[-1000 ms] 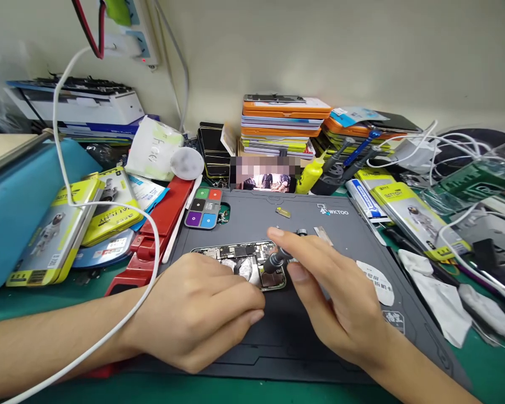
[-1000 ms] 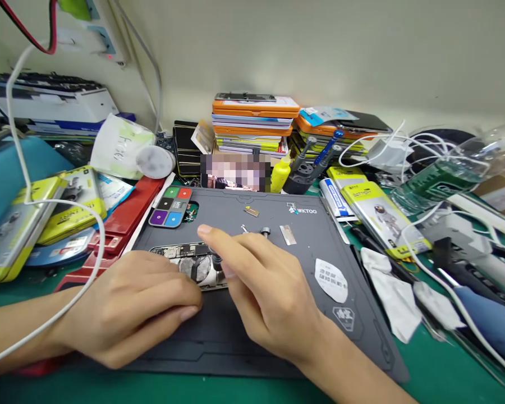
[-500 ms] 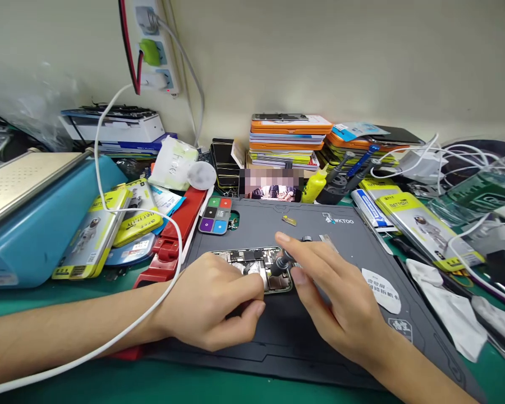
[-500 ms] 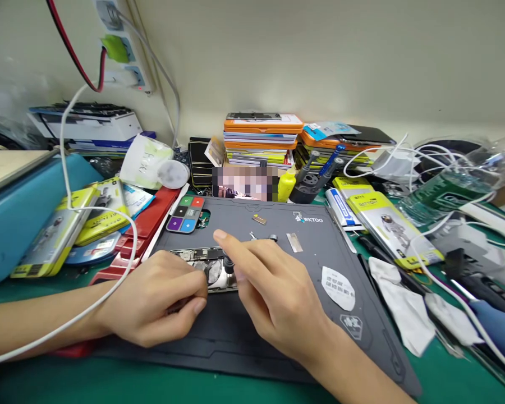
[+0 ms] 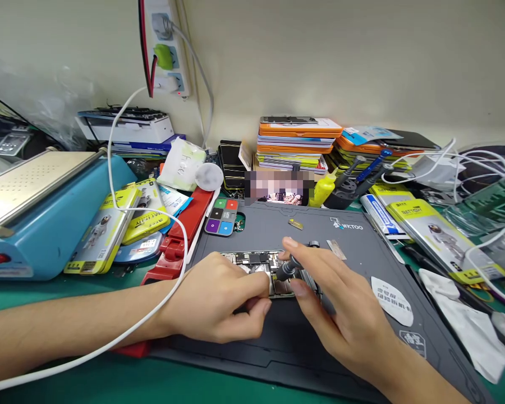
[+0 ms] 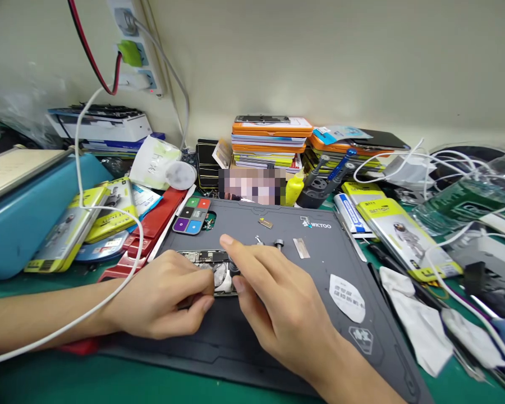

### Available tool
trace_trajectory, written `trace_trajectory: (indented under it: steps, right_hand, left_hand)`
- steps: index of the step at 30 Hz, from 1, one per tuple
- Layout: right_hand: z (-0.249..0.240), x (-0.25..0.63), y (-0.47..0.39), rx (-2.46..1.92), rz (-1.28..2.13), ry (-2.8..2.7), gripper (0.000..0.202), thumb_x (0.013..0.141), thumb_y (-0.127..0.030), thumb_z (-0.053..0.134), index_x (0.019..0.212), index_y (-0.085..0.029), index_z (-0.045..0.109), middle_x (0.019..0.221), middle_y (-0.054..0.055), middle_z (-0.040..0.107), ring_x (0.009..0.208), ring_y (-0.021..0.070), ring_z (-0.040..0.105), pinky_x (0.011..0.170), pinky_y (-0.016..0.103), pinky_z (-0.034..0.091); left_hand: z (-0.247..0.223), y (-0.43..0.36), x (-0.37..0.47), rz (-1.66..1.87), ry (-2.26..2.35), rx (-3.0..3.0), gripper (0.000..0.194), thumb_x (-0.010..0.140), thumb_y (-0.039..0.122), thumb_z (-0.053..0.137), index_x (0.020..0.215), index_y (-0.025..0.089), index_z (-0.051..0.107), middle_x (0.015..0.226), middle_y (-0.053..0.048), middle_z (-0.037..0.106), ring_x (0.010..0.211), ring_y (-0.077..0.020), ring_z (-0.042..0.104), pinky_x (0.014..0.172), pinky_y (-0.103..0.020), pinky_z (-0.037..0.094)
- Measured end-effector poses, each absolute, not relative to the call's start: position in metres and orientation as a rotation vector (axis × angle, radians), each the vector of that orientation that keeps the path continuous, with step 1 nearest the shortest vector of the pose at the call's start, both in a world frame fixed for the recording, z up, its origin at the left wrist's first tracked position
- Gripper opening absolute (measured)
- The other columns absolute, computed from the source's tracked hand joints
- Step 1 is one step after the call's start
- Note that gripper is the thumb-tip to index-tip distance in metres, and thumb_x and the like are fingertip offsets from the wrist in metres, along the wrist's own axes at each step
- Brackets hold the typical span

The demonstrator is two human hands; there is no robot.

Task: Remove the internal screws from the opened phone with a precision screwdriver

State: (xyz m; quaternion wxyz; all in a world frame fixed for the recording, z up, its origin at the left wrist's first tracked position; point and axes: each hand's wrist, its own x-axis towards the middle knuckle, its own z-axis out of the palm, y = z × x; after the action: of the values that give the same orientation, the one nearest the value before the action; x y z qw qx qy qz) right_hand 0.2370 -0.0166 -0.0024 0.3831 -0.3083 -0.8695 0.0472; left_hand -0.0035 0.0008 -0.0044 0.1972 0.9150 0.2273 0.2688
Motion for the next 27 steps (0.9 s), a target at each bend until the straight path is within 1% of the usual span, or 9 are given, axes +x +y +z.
trace_trajectory:
  steps: [4,7,10,11,13,15,17,21,27]
  right_hand:
    - [-0.011,0.237,-0.015,-0.793,0.126,-2.214,0.071,0.098,-0.005,0.064,0.163,-0.019,0.04,0.129,0.013,0.075,0.106,0.0239,0.073,0.09,0.037,0.062]
    - [-0.017,0.237,-0.017,-0.891,0.179,-2.176,0.076,0.098,-0.007,0.068,0.164,-0.028,0.037,0.127,0.008,0.076,0.096,0.0212,0.074,0.086,0.036,0.063]
    - [-0.015,0.235,-0.021,-0.968,0.319,-1.979,0.072,0.099,-0.008,0.066,0.161,-0.034,0.04,0.123,0.006,0.075,0.098,0.0216,0.075,0.087,0.039,0.064]
    - [-0.012,0.233,-0.023,-0.969,0.395,-1.869,0.07,0.1,-0.009,0.065,0.159,-0.035,0.04,0.122,0.006,0.074,0.1,0.0222,0.075,0.087,0.04,0.065]
    - [-0.003,0.231,-0.024,-0.961,0.61,-1.603,0.064,0.101,-0.013,0.065,0.155,-0.037,0.041,0.113,0.005,0.075,0.095,0.0216,0.076,0.077,0.035,0.068]
    - [0.006,0.228,-0.023,-0.954,0.804,-1.421,0.054,0.101,-0.017,0.067,0.146,-0.039,0.046,0.105,0.002,0.077,0.076,0.0174,0.074,0.067,0.03,0.068]
    - [0.01,0.226,-0.021,-0.933,0.962,-1.32,0.048,0.101,-0.021,0.068,0.141,-0.04,0.048,0.103,0.001,0.078,0.073,0.0166,0.075,0.068,0.03,0.069]
    - [0.007,0.224,-0.022,-0.92,1.158,-1.226,0.048,0.102,-0.027,0.07,0.142,-0.04,0.047,0.103,0.001,0.078,0.074,0.0171,0.077,0.073,0.034,0.07]
    - [0.002,0.222,-0.029,-0.95,1.149,-1.254,0.05,0.104,-0.026,0.066,0.146,-0.043,0.045,0.106,0.002,0.077,0.078,0.0171,0.077,0.076,0.034,0.07]
  left_hand:
    - [-0.001,0.002,-0.005,0.732,0.7,2.484,0.014,0.096,0.017,0.047,0.084,0.024,0.044,0.061,0.006,0.056,0.049,-0.0136,0.051,0.052,-0.029,0.03]
    - [0.004,0.001,-0.008,0.686,0.792,2.347,0.013,0.1,0.019,0.046,0.088,0.024,0.044,0.065,0.007,0.055,0.052,-0.0131,0.05,0.056,-0.027,0.031]
    - [0.009,0.001,-0.009,0.602,0.891,2.136,0.013,0.108,0.024,0.045,0.095,0.024,0.047,0.064,0.009,0.052,0.053,-0.0114,0.045,0.054,-0.024,0.031]
    - [0.01,0.001,-0.009,0.59,0.922,2.069,0.014,0.11,0.027,0.045,0.097,0.023,0.048,0.067,0.009,0.054,0.055,-0.0109,0.046,0.055,-0.023,0.033]
    - [0.011,0.003,-0.009,0.61,0.957,1.967,0.019,0.112,0.033,0.047,0.099,0.022,0.055,0.077,0.006,0.061,0.065,-0.0101,0.054,0.061,-0.021,0.041]
    - [0.011,0.006,-0.008,0.652,0.937,1.899,0.019,0.11,0.034,0.056,0.099,0.021,0.065,0.09,0.004,0.069,0.078,-0.0098,0.062,0.069,-0.018,0.047]
    - [0.01,0.008,-0.007,0.685,0.879,1.857,0.015,0.106,0.031,0.066,0.099,0.021,0.073,0.096,0.003,0.075,0.083,-0.0091,0.066,0.072,-0.016,0.049]
    - [0.009,0.009,-0.007,0.692,0.81,1.805,0.01,0.101,0.024,0.073,0.098,0.019,0.082,0.095,0.002,0.082,0.076,-0.0079,0.068,0.07,-0.014,0.052]
    - [0.007,0.008,-0.009,0.678,0.797,1.871,0.01,0.1,0.021,0.074,0.101,0.018,0.084,0.096,0.002,0.084,0.079,-0.009,0.073,0.074,-0.013,0.055]
